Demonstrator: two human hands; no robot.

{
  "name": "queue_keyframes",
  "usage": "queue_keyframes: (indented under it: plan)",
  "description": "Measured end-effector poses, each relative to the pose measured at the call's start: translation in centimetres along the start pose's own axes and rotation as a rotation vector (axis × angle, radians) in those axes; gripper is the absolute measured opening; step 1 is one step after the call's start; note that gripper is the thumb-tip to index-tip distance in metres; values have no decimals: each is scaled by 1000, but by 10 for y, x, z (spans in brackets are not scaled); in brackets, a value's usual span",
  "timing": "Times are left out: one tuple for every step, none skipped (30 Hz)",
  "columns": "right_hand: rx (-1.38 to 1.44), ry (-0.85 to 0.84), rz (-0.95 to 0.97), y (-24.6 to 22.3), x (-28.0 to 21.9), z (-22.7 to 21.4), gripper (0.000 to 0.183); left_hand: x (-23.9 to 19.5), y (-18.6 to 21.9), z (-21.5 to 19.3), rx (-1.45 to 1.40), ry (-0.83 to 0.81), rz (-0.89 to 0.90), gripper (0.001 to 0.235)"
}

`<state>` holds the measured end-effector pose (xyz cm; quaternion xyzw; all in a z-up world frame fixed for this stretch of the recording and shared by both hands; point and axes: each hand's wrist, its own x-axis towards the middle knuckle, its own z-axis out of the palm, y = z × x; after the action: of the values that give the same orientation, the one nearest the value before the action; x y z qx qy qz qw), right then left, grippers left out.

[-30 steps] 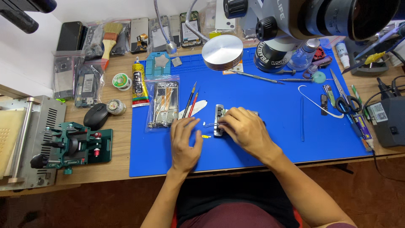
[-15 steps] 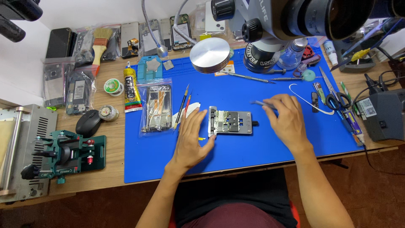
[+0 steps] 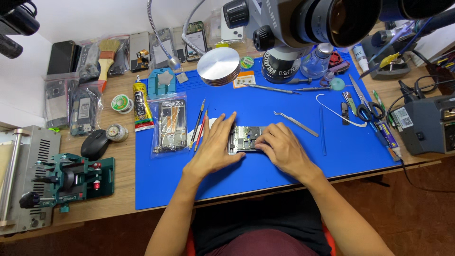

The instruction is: The person uses a hot air gun to heat a component on a circuit board, then uses tweezers to remove the component. They continue to manipulate the board and other small parts using tweezers and a precision tool on a blue work mat.

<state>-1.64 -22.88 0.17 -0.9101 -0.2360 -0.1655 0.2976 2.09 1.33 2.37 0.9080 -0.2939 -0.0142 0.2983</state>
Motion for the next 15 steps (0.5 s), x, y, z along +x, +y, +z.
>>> queue_keyframes:
  plan:
    - [-20, -16, -4, 3, -2, 2, 17, -1, -2, 3, -6, 0, -9, 120]
    - [-19, -17, -4, 10, -4, 2, 17, -4, 0, 1, -5, -1, -11, 120]
    - [-11, 32, 0, 18, -3, 0, 16, -5, 2, 0, -4, -12, -23, 119]
    - [-2, 80, 4, 26, -3, -1, 16, -6, 4, -2, -3, -23, -36, 118]
    - [-1, 77, 8, 23, 0, -14, 16, -9, 4, -2, -6, -27, -38, 118]
    - [2, 106, 92, 21, 4, -26, 13, -12, 5, -1, -4, -34, -45, 119]
    - [3, 140, 172, 20, 10, -39, 10, -12, 5, -2, 1, -37, -48, 119]
    - [2, 142, 171, 20, 15, -45, 10, -14, 7, -4, 1, -36, -46, 119]
    - [-2, 133, 193, 19, 18, -51, 10, -17, 9, -5, -8, -46, -58, 120]
    - [-7, 125, 215, 19, 22, -57, 12, -21, 11, -7, -16, -56, -69, 120]
    - [-8, 127, 213, 25, 20, -54, 12, -23, 12, -8, -15, -53, -68, 120]
    - [-51, 111, 213, 32, 18, -51, 8, -26, 13, -9, -20, -61, -72, 120]
    - [-93, 91, 211, 38, 16, -47, 7, -30, 14, -9, -26, -68, -79, 120]
    - [-92, 90, 208, 33, 16, -51, 7, -32, 16, -12, -26, -65, -81, 120]
    - [-131, 65, 240, 27, 16, -55, 12, -35, 17, -14, -36, -47, -82, 122]
